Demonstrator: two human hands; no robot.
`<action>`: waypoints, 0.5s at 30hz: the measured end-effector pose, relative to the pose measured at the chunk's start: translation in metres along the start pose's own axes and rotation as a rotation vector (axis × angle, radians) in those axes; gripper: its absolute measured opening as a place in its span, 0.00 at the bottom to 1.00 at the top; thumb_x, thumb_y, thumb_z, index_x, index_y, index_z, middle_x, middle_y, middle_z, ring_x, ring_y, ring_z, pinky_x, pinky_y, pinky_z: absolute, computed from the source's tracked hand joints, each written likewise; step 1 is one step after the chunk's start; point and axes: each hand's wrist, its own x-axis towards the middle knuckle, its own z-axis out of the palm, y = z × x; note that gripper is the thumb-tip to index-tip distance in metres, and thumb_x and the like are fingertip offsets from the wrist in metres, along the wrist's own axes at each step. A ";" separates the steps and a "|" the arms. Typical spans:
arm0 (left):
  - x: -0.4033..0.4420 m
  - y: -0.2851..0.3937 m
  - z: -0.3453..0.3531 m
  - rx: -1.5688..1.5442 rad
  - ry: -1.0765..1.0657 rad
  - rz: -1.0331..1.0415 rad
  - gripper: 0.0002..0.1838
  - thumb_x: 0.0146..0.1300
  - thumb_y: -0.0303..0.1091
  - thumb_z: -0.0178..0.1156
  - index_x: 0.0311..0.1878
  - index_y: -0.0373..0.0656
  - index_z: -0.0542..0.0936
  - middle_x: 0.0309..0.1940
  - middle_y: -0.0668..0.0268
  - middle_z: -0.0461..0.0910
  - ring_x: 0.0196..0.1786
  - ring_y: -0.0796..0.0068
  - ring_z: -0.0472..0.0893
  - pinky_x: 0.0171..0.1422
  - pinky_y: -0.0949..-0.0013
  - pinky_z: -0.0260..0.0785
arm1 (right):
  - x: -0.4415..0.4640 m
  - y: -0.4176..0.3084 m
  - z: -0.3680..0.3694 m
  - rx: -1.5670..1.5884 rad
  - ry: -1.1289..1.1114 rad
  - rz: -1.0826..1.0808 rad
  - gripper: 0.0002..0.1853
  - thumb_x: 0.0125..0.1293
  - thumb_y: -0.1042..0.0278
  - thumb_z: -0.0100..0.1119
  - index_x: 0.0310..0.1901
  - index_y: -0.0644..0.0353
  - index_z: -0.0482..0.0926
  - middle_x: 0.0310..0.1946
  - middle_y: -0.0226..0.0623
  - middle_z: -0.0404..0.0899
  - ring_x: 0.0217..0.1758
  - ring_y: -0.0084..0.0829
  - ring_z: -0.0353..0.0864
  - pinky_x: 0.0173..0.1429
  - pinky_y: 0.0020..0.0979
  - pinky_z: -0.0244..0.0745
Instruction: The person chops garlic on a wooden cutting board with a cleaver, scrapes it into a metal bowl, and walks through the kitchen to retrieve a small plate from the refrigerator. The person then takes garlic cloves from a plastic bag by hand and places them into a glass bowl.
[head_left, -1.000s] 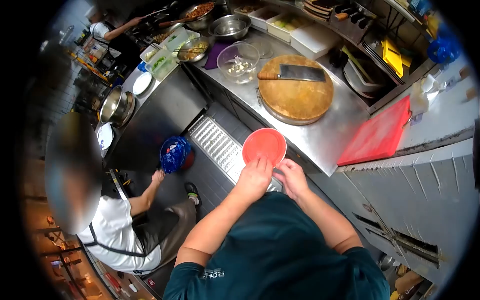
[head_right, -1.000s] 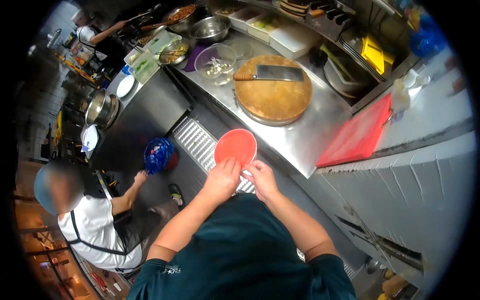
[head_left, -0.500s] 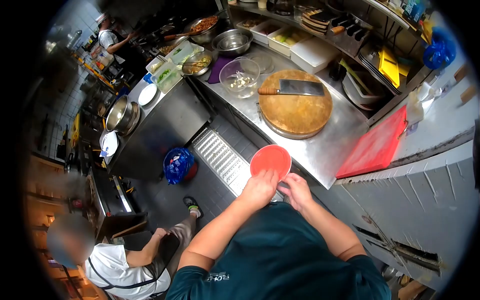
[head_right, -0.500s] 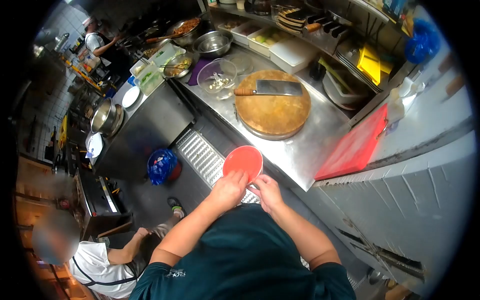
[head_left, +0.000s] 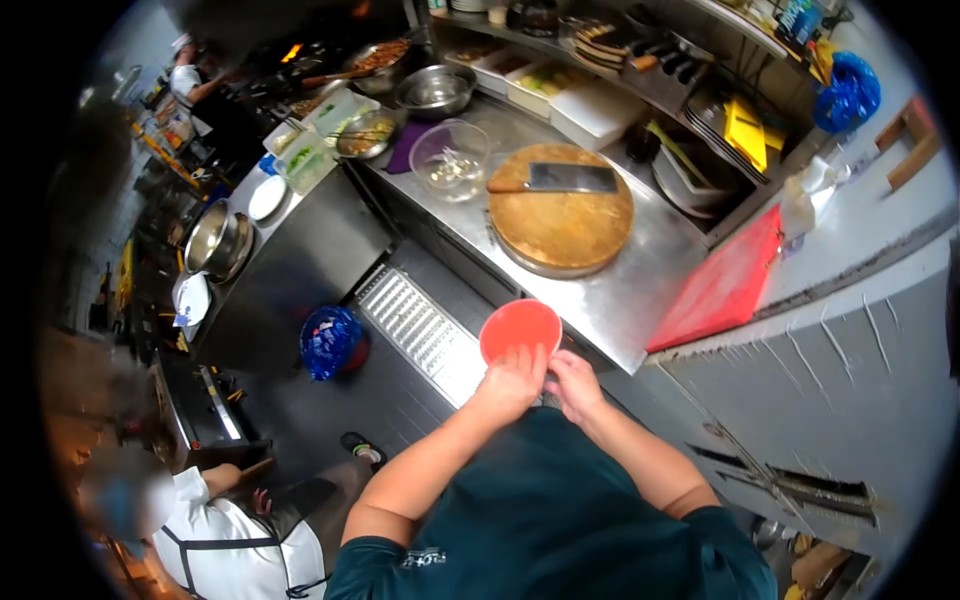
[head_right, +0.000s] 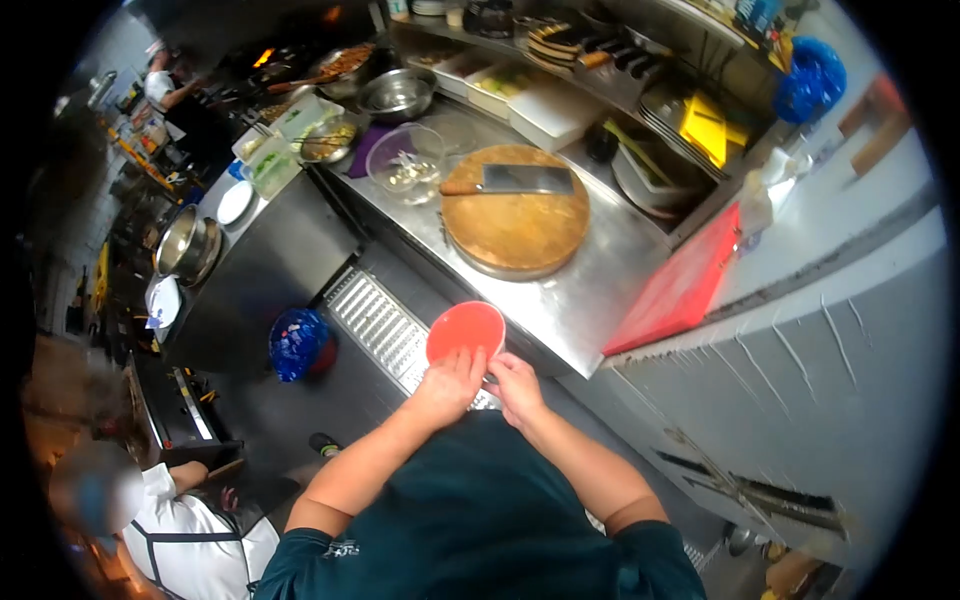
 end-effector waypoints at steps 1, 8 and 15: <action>-0.002 -0.001 0.005 0.004 0.036 0.024 0.25 0.56 0.30 0.57 0.57 0.25 0.75 0.41 0.45 0.81 0.42 0.52 0.84 0.43 0.61 0.80 | 0.000 0.000 0.001 0.003 0.007 0.006 0.05 0.71 0.71 0.57 0.40 0.62 0.79 0.41 0.36 0.80 0.47 0.29 0.81 0.52 0.33 0.81; -0.006 -0.001 -0.001 0.035 0.069 0.055 0.23 0.55 0.29 0.59 0.53 0.25 0.77 0.44 0.44 0.82 0.46 0.51 0.86 0.45 0.60 0.81 | -0.002 0.005 -0.002 0.016 -0.046 0.012 0.04 0.72 0.72 0.54 0.40 0.60 0.78 0.41 0.34 0.80 0.49 0.26 0.80 0.55 0.34 0.82; 0.000 0.001 -0.010 0.091 0.113 0.121 0.23 0.55 0.29 0.59 0.52 0.24 0.77 0.45 0.43 0.82 0.44 0.51 0.86 0.43 0.61 0.81 | -0.008 -0.002 0.008 0.058 0.006 -0.011 0.05 0.69 0.70 0.58 0.38 0.63 0.79 0.39 0.36 0.81 0.46 0.29 0.81 0.52 0.37 0.81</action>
